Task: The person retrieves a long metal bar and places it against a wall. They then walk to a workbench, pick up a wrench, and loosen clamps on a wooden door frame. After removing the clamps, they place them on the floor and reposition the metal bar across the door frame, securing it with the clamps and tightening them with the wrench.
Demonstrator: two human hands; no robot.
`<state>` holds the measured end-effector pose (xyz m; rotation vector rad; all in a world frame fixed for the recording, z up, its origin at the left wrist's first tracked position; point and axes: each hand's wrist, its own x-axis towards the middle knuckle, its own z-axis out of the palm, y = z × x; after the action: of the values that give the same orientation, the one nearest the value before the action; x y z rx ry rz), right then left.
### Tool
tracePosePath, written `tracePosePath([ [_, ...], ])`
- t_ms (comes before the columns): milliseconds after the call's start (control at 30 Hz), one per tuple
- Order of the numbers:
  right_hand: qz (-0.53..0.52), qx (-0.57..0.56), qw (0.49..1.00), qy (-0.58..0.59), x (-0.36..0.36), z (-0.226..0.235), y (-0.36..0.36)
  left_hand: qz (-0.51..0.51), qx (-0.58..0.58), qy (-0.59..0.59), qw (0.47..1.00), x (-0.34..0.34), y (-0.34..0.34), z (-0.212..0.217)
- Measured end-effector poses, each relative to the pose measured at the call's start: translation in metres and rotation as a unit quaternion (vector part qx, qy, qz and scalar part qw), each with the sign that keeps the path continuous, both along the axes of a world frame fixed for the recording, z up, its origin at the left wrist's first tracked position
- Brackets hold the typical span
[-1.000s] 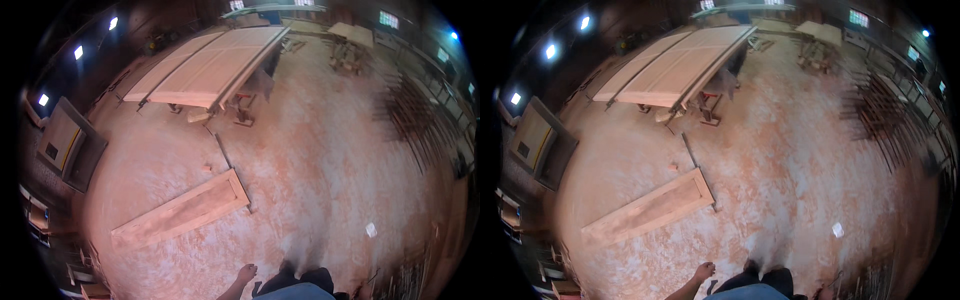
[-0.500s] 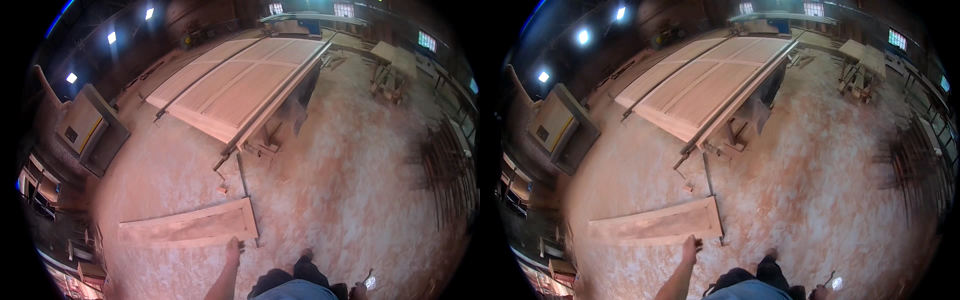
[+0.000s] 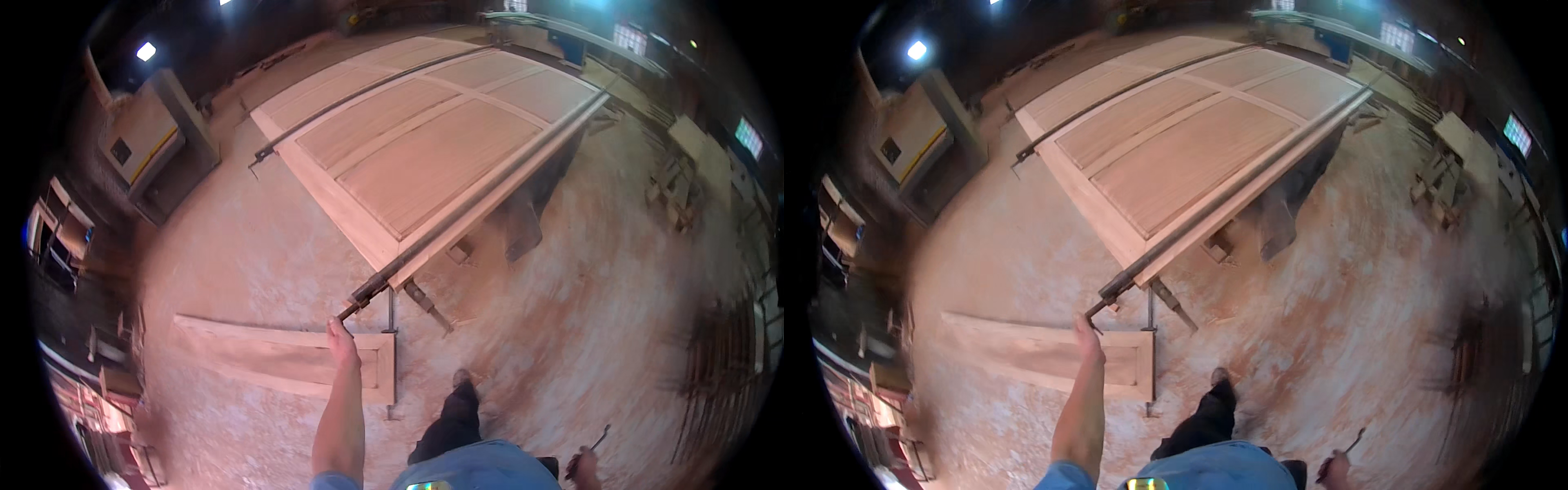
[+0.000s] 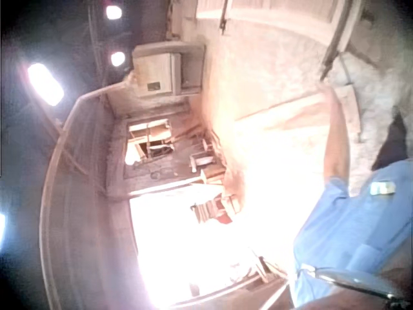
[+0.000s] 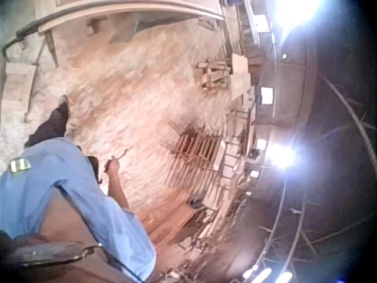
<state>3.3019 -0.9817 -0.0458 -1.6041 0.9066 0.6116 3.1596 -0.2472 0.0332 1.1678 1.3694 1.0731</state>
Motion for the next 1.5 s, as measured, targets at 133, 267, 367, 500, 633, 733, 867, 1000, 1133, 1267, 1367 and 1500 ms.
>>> tracePosePath([
  [133, 0.092, -0.007, 0.993, 0.073, 0.042, 0.027, 0.066, 0.008, -0.018, -0.054, 0.998, -0.008, 0.019, -0.031],
  [267, 0.099, -0.039, 0.993, 0.043, 0.103, 0.014, 0.104, -0.006, -0.016, -0.114, 0.993, -0.006, 0.028, -0.055],
  [367, 0.097, -0.008, 0.994, 0.053, 0.172, 0.024, 0.135, 0.010, -0.033, -0.104, 0.994, 0.022, 0.019, -0.044],
  [500, 0.156, 0.004, 0.987, 0.041, 0.270, 0.037, 0.192, 0.052, -0.042, -0.092, 0.993, 0.022, 0.019, -0.039],
  [633, 0.221, -0.025, 0.975, 0.026, 0.343, 0.045, 0.249, 0.099, -0.067, -0.065, 0.991, 0.034, 0.023, -0.022],
  [733, 0.244, 0.017, 0.969, 0.024, 0.374, 0.047, 0.267, 0.067, -0.161, -0.068, 0.982, 0.026, 0.029, -0.013],
  [867, 0.283, -0.025, 0.957, 0.053, 0.393, 0.043, 0.292, 0.059, -0.251, -0.001, 0.966, 0.039, 0.036, 0.018],
  [1000, 0.347, -0.006, 0.935, 0.069, 0.395, 0.030, 0.309, 0.061, -0.343, 0.066, 0.935, 0.035, 0.035, 0.064],
  [1133, 0.391, -0.021, 0.917, 0.072, 0.399, 0.020, 0.308, -0.009, -0.445, 0.124, 0.887, 0.048, 0.061, 0.085],
  [1267, 0.441, -0.017, 0.894, 0.081, 0.392, 0.011, 0.333, 0.015, -0.392, 0.227, 0.891, 0.047, 0.055, 0.080],
  [1367, 0.436, -0.004, 0.896, 0.087, 0.380, 0.012, 0.359, -0.063, -0.230, 0.340, 0.910, 0.056, 0.042, 0.091],
  [1500, 0.400, 0.061, 0.907, 0.116, 0.342, 0.040, 0.397, -0.213, 0.001, 0.560, 0.801, 0.041, 0.006, 0.098],
])
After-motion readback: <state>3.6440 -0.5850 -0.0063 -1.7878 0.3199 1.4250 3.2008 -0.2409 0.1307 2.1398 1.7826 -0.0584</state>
